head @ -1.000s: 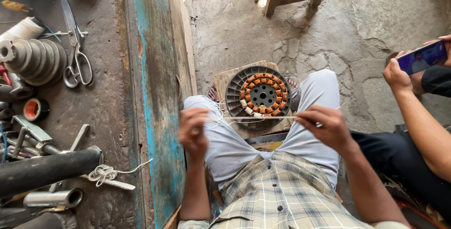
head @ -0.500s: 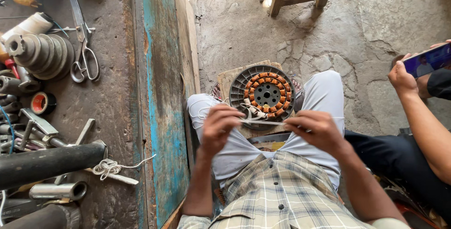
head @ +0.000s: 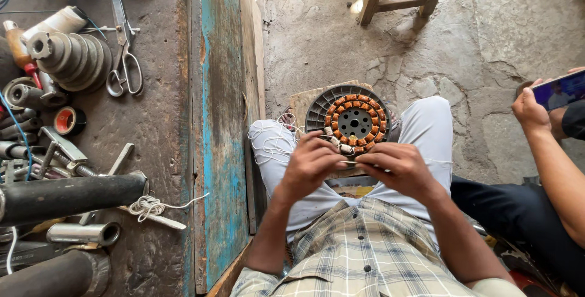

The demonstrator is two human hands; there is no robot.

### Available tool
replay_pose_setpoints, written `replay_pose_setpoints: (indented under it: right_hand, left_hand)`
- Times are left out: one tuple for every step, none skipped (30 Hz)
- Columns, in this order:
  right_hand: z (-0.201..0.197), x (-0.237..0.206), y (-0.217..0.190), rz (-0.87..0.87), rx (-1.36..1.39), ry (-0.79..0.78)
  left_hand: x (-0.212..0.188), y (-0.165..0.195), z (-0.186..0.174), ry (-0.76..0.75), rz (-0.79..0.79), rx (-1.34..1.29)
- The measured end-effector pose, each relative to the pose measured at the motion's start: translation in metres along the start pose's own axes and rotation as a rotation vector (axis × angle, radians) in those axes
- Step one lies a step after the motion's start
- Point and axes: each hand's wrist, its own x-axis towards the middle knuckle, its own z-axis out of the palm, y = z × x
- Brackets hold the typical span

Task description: The person sits cross-legged and winds white insulating thread around the copper windings of a motor stator resting on their lap. They repeatedly wrap the thread around individual winding bundles, pull it taut, and move to the next bundle.

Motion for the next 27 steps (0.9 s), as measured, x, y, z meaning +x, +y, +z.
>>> replay_pose_setpoints:
  right_hand:
    - [-0.006, -0.003, 0.004, 0.026, -0.004, 0.012]
    - [-0.013, -0.008, 0.009, 0.065, -0.006, 0.022]
    - [-0.020, -0.014, 0.013, 0.107, -0.007, 0.031]
    - [-0.026, -0.022, 0.018, 0.149, -0.005, 0.039]
    - [-0.031, -0.030, 0.022, 0.213, 0.008, 0.054]
    - [-0.034, -0.038, 0.025, 0.276, 0.022, 0.067]
    - [-0.037, -0.045, 0.029, 0.340, 0.035, 0.081]
    - [-0.038, -0.052, 0.032, 0.354, 0.034, 0.086]
    - [-0.040, -0.058, 0.034, 0.371, 0.032, 0.091]
    - [-0.041, -0.062, 0.035, 0.390, 0.032, 0.095]
    - [-0.043, -0.065, 0.037, 0.399, 0.049, 0.117]
    - [-0.044, -0.066, 0.038, 0.404, 0.065, 0.138]
    - [-0.047, -0.066, 0.038, 0.411, 0.083, 0.155]
    - [-0.050, -0.065, 0.038, 0.429, 0.007, 0.175]
    - [-0.054, -0.064, 0.037, 0.449, -0.069, 0.193]
    - [-0.057, -0.062, 0.037, 0.466, -0.146, 0.214]
    - [-0.060, -0.059, 0.036, 0.432, -0.250, 0.230]
    - [-0.064, -0.057, 0.035, 0.398, -0.354, 0.246]
    - [-0.067, -0.055, 0.034, 0.360, -0.457, 0.260]
    - [-0.069, -0.053, 0.032, 0.370, -0.508, 0.296]
    - [-0.070, -0.052, 0.031, 0.379, -0.559, 0.333]
    - [-0.070, -0.050, 0.030, 0.388, -0.609, 0.371]
    - [-0.068, -0.048, 0.029, 0.381, -0.473, 0.398]
    - [-0.066, -0.045, 0.028, 0.373, -0.334, 0.424]
    - [-0.063, -0.043, 0.026, 0.365, -0.195, 0.447]
    - [-0.058, -0.039, 0.023, 0.301, -0.106, 0.397]
    - [-0.052, -0.035, 0.020, 0.232, -0.019, 0.349]
  left_hand:
    - [-0.003, -0.005, -0.008, 0.053, -0.020, -0.072]
    - [-0.006, -0.012, -0.017, 0.177, -0.010, -0.100]
    - [-0.011, -0.017, -0.025, 0.299, -0.001, -0.129]
    - [-0.019, -0.019, -0.037, 0.371, -0.095, -0.102]
    - [-0.027, -0.019, -0.047, 0.442, -0.192, -0.073]
    - [-0.034, -0.019, -0.053, 0.514, -0.216, -0.146]
    - [-0.039, -0.020, -0.057, 0.586, -0.239, -0.221]
    - [-0.043, -0.021, -0.058, 0.659, -0.244, -0.309]
    - [-0.045, -0.022, -0.057, 0.732, -0.250, -0.400]
    - [-0.048, -0.023, -0.056, 0.803, -0.258, -0.490]
    - [-0.048, -0.025, -0.055, 0.827, -0.232, -0.551]
    - [-0.049, -0.026, -0.054, 0.853, -0.204, -0.610]
    - [-0.050, -0.027, -0.054, 0.880, -0.179, -0.669]
    - [-0.051, -0.027, -0.055, 0.891, -0.136, -0.855]
    - [-0.052, -0.026, -0.056, 0.898, -0.093, -1.042]
    - [-0.052, -0.024, -0.057, 0.900, -0.044, -1.228]
    - [-0.053, -0.021, -0.059, 0.751, -0.007, -1.245]
    - [-0.053, -0.017, -0.060, 0.601, 0.032, -1.261]
    - [-0.053, -0.012, -0.062, 0.452, 0.074, -1.272]
    - [-0.050, -0.010, -0.061, 0.131, 0.218, -1.336]
    - [-0.045, -0.007, -0.059, -0.196, 0.358, -1.374]
    - [-0.042, -0.004, -0.059, -0.397, 0.316, -1.258]
    - [-0.037, -0.002, -0.059, -0.589, 0.264, -1.135]
    - [-0.032, 0.001, -0.057, -0.522, 0.143, -0.982]
    - [-0.028, 0.005, -0.054, -0.453, 0.025, -0.828]
    - [-0.022, 0.007, -0.050, -0.384, -0.086, -0.672]
    - [-0.017, 0.010, -0.045, -0.273, -0.205, -0.515]
